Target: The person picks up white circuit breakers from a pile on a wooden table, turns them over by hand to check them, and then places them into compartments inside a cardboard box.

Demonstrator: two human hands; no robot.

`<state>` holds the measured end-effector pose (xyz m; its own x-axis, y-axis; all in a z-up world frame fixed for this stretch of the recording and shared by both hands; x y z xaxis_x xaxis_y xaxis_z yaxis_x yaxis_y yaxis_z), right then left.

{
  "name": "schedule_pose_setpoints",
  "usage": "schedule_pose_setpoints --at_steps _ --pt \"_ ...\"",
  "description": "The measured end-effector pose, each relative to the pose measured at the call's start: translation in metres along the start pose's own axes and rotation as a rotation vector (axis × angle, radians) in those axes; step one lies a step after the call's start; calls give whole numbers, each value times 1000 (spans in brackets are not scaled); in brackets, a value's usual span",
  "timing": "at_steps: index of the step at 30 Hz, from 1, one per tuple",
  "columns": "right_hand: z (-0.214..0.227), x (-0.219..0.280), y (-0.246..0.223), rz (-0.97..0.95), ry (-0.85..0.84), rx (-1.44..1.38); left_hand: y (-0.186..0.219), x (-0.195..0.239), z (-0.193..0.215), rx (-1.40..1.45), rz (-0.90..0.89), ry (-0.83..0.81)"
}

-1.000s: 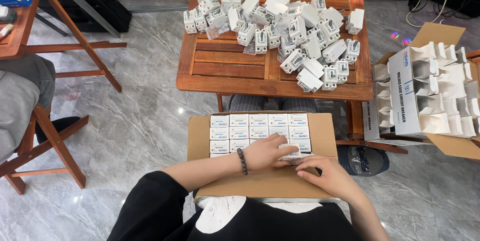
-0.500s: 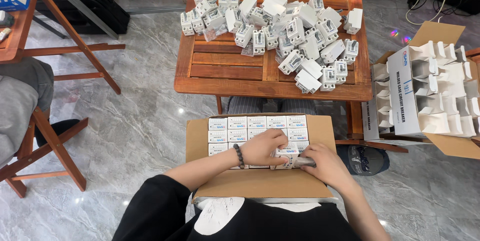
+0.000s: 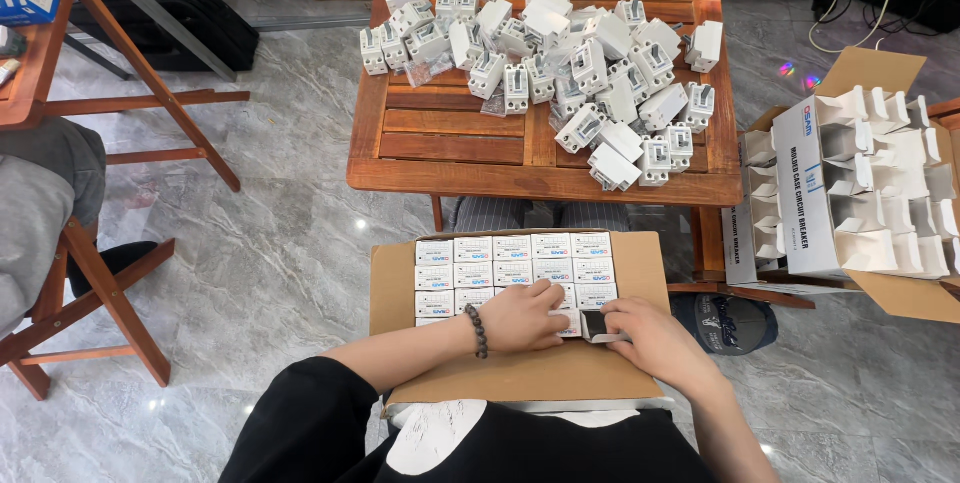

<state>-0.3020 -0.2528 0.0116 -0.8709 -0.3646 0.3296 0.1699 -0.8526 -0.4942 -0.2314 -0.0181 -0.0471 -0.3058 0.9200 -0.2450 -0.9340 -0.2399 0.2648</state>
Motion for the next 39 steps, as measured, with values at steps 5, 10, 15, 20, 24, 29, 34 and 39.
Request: schedule_pose_setpoints --at_steps 5,10,15,20,24,29,34,39 --pt "8 4 -4 -27 -44 12 -9 3 -29 -75 25 -98" --pt "48 14 -20 32 -56 0 -8 -23 28 329 240 -462" --pt "103 12 -40 136 101 1 2 -44 86 549 270 -318" --pt "126 -20 -55 312 283 -20 -41 -44 94 864 499 -108" --pt "133 -50 -66 557 535 -52 -100 -26 84 1962 675 -119" --pt "115 -89 -59 714 471 -115 -149 -18 73 2266 493 38" --pt "106 -121 -42 597 542 157 -201 -26 97 1943 389 90" --pt "105 -124 -35 355 503 -58 -237 -43 88 1270 1005 354"
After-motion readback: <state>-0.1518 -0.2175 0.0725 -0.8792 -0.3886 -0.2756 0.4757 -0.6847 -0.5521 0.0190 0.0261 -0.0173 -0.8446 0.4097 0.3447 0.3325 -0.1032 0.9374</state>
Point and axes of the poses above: each hand's wrist, its own x-axis away from the middle knuckle, its own z-axis out of the back of the hand, y = z × x, the point moved 2 cm from there along -x, towards the middle knuckle, and after that the axes turned 2 degrees about z, right-handed, at the moved point
